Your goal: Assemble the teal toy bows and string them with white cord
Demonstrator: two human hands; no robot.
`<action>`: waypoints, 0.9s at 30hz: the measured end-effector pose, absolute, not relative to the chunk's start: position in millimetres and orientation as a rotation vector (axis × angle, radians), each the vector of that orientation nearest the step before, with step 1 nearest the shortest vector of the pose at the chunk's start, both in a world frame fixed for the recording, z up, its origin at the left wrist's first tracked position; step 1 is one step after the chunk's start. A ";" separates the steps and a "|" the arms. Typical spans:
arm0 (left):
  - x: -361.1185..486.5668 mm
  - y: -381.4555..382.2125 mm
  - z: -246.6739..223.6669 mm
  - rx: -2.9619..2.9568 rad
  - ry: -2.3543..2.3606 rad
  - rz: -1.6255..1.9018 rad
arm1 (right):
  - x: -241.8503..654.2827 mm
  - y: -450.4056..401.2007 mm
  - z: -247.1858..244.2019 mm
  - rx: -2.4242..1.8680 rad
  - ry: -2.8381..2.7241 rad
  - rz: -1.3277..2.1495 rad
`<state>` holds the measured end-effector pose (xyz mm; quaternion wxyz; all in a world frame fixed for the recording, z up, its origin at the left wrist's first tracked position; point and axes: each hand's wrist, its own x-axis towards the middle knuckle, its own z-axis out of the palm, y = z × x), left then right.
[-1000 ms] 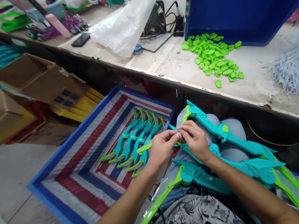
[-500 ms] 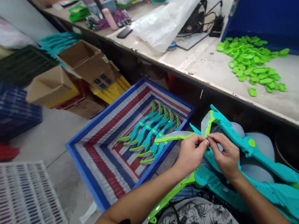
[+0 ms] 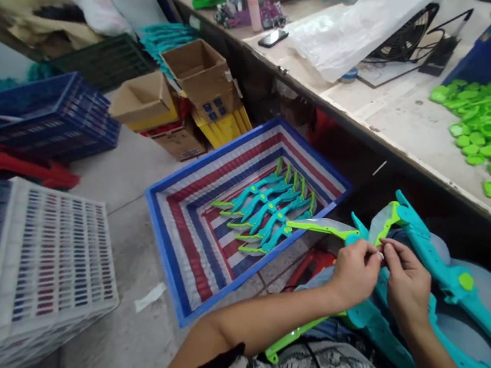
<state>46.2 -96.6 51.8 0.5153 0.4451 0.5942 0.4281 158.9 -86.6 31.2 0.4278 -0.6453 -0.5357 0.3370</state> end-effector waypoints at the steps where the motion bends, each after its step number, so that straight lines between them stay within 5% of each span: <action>1: 44.4 -95.8 50.7 1.069 1.429 1.020 | 158.2 -87.5 31.2 -1.598 -1.387 0.790; 9: 34.5 -78.0 56.2 0.580 1.320 0.874 | 167.6 -89.0 47.9 -1.085 -2.058 0.224; 27: 22.6 -75.3 47.3 1.053 1.113 0.858 | 180.8 -82.3 57.2 -1.187 -2.071 0.405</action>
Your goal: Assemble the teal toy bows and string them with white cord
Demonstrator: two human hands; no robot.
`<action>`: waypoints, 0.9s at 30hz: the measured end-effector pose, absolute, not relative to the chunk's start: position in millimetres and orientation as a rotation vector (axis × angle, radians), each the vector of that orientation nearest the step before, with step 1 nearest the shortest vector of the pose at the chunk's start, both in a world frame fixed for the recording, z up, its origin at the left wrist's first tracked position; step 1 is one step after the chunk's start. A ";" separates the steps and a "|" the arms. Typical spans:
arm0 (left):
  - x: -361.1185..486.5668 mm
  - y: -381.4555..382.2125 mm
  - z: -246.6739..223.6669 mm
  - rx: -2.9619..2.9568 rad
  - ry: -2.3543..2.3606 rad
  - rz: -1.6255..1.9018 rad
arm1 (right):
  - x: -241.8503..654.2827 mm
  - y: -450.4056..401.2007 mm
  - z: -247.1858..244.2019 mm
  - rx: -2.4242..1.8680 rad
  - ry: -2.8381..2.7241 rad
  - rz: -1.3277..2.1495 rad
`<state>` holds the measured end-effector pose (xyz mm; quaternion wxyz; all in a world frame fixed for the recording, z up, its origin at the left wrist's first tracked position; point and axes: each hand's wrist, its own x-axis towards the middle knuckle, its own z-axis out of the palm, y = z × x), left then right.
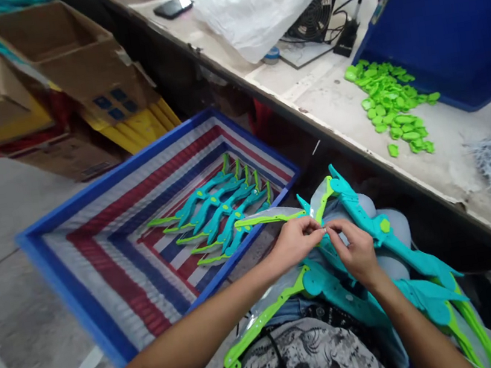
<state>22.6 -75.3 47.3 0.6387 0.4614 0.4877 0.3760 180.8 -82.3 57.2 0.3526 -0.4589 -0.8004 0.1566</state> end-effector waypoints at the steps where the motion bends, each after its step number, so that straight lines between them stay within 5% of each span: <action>1: 23.5 -75.5 46.3 1.130 1.113 0.832 | 183.5 -82.3 54.5 -1.201 -2.077 0.432; 13: 14.2 -64.2 53.5 1.020 1.327 0.959 | 303.1 -89.1 38.6 -1.768 -2.027 0.009; 18: 45.0 -43.5 61.8 0.654 1.150 0.738 | 368.8 -110.8 33.4 -2.034 -2.354 0.192; 22: 74.6 -41.9 77.9 0.688 0.949 0.746 | 373.7 -107.8 64.2 -2.027 -2.523 0.140; 27: 109.8 -51.9 90.8 0.671 0.884 0.744 | 371.4 -99.1 137.3 -1.864 -2.570 -0.322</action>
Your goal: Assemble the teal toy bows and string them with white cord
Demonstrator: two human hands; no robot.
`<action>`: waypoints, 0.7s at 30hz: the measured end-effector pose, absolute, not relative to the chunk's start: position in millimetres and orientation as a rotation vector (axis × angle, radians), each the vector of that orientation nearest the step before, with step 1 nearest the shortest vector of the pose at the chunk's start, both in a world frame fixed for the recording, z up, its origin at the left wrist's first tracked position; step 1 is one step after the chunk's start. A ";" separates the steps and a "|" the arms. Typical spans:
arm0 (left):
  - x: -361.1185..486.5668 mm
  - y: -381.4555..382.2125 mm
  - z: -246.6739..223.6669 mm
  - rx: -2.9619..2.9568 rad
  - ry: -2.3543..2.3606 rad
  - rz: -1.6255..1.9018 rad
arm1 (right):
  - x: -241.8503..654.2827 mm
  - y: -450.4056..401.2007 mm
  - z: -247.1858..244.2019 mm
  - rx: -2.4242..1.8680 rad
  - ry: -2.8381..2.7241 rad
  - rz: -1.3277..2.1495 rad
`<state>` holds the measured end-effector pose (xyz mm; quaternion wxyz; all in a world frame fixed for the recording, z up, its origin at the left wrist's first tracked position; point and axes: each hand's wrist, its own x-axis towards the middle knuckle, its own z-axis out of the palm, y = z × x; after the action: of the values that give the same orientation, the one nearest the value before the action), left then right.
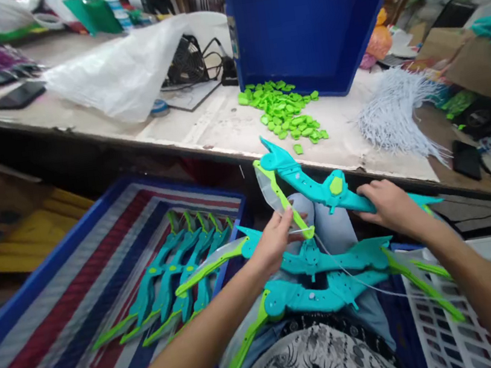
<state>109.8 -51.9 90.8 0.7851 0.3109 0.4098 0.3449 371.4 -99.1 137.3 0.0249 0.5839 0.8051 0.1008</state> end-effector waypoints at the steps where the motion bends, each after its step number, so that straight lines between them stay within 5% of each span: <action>1: 117.7 -52.1 94.6 0.647 0.845 0.767 | 367.1 -97.6 150.8 1.781 2.528 0.378; 8: 140.5 -9.3 169.7 0.536 0.498 1.207 | 314.4 -73.4 219.8 1.841 2.657 0.608; 14: 113.0 10.6 255.3 0.747 0.376 1.518 | 316.1 -51.5 272.0 1.987 2.773 0.374; 21: 87.1 16.2 337.9 1.159 0.157 1.575 | 300.9 -23.7 278.4 2.158 3.080 0.520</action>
<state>87.1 16.2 337.9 0.5562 0.4910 0.0665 0.6672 300.9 -23.7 278.4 -0.3217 0.5382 0.7681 0.1296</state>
